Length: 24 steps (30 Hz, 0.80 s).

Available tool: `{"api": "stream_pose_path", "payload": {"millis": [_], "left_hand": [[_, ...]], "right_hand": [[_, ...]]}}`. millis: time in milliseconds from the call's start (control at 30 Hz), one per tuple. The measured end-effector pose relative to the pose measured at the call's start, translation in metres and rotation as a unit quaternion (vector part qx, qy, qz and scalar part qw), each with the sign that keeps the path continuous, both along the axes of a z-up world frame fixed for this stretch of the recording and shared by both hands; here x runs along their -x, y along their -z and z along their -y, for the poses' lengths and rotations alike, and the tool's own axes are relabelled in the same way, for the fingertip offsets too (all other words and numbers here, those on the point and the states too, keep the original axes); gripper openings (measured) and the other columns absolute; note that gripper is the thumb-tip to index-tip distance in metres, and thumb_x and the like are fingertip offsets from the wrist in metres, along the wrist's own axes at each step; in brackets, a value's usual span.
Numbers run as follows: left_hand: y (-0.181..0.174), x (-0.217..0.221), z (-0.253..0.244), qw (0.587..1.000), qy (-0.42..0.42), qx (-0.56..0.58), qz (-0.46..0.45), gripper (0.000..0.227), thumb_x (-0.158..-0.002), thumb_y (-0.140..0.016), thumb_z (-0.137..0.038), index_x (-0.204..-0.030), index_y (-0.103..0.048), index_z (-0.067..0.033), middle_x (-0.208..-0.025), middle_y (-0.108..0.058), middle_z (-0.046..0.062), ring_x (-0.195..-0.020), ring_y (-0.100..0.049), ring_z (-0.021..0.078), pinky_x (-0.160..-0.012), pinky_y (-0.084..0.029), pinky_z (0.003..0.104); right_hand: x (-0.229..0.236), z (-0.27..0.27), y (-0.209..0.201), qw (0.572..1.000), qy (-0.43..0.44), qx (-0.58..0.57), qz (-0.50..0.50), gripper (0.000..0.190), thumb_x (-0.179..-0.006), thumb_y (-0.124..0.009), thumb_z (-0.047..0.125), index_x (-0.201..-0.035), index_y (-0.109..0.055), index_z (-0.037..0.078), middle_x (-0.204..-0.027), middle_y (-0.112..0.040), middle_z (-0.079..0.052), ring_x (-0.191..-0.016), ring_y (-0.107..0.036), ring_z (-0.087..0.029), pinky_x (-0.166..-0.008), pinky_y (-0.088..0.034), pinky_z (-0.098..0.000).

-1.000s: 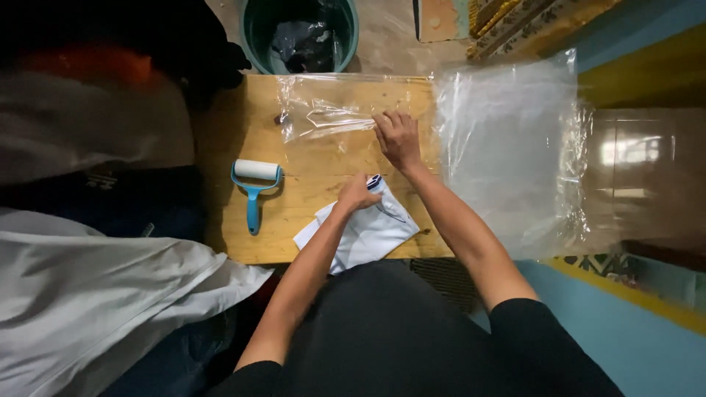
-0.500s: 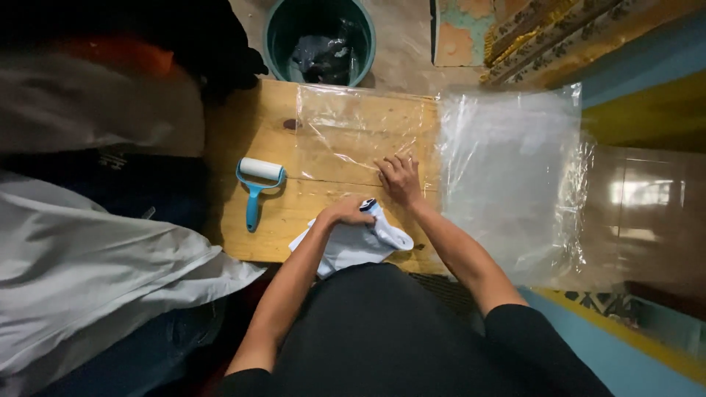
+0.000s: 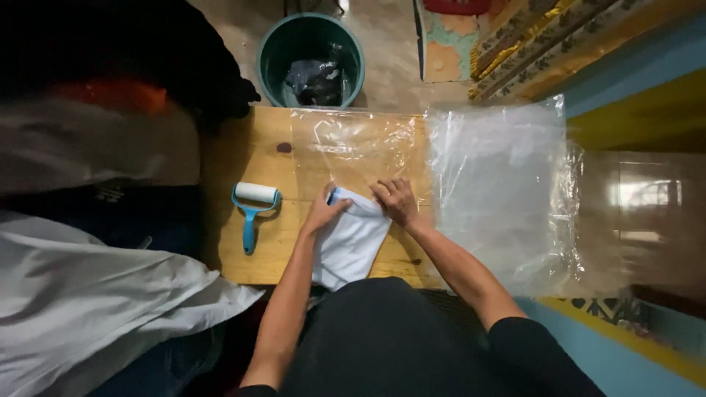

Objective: The person wraps a folded white garment in a clear plastic sheet on a wooden table. They smooth the plastic around the item and fold the edges to enclose it.

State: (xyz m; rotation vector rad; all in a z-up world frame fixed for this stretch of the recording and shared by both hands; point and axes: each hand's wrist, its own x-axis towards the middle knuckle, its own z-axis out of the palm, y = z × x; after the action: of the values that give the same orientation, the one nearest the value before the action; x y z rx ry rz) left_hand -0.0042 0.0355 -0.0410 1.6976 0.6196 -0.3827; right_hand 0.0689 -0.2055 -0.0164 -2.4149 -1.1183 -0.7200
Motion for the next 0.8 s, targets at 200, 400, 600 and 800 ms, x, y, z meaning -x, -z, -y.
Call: {"api": "stream_pose_path", "payload": {"millis": [200, 400, 600, 800], "left_hand": [[-0.014, -0.006, -0.021, 0.984, -0.134, 0.064, 0.099, 0.048, -0.076, -0.094, -0.027, -0.114, -0.068, -0.0144, -0.103, -0.069, 0.007, -0.096, -0.064, 0.0208, -0.087, -0.053, 0.038], [0.098, 0.007, -0.034, 0.96, -0.115, 0.155, 0.204, 0.09, -0.065, -0.076, 0.002, -0.15, -0.047, -0.0067, -0.133, -0.061, 0.015, -0.122, -0.06, 0.0264, -0.104, -0.051, 0.041], [-0.029, 0.018, -0.011, 0.977, -0.001, -0.149, 0.155, 0.08, -0.086, -0.07, -0.014, -0.158, -0.036, -0.0038, -0.143, -0.054, 0.033, -0.13, -0.054, 0.0498, -0.11, -0.045, 0.059], [-0.044, 0.024, 0.003, 0.958, -0.015, -0.215, 0.189, 0.072, -0.092, -0.067, -0.022, -0.156, -0.041, -0.0039, -0.141, -0.054, 0.034, -0.128, -0.054, 0.0506, -0.107, -0.047, 0.056]], "right_hand": [[0.012, 0.0, -0.005, 1.0, 0.01, -0.002, -0.004, 0.018, -0.099, -0.066, 0.031, -0.114, -0.073, 0.024, -0.106, -0.066, -0.004, -0.096, -0.062, -0.023, -0.087, -0.047, -0.0393], [0.019, -0.009, -0.009, 0.994, 0.104, 0.041, -0.005, 0.034, -0.098, -0.064, 0.026, -0.132, -0.068, 0.027, -0.126, -0.063, -0.01, -0.105, -0.062, -0.029, -0.079, -0.047, -0.0399], [0.027, -0.011, 0.002, 0.974, 0.217, -0.027, -0.06, 0.044, -0.098, -0.054, 0.016, -0.138, -0.065, 0.029, -0.14, -0.053, -0.014, -0.122, -0.056, -0.032, -0.082, -0.045, -0.0401], [0.013, -0.013, 0.027, 0.949, 0.291, -0.109, -0.05, 0.049, -0.092, -0.071, 0.027, -0.139, -0.064, 0.017, -0.148, -0.05, -0.022, -0.132, -0.052, -0.041, -0.103, -0.047, -0.0465]]}}
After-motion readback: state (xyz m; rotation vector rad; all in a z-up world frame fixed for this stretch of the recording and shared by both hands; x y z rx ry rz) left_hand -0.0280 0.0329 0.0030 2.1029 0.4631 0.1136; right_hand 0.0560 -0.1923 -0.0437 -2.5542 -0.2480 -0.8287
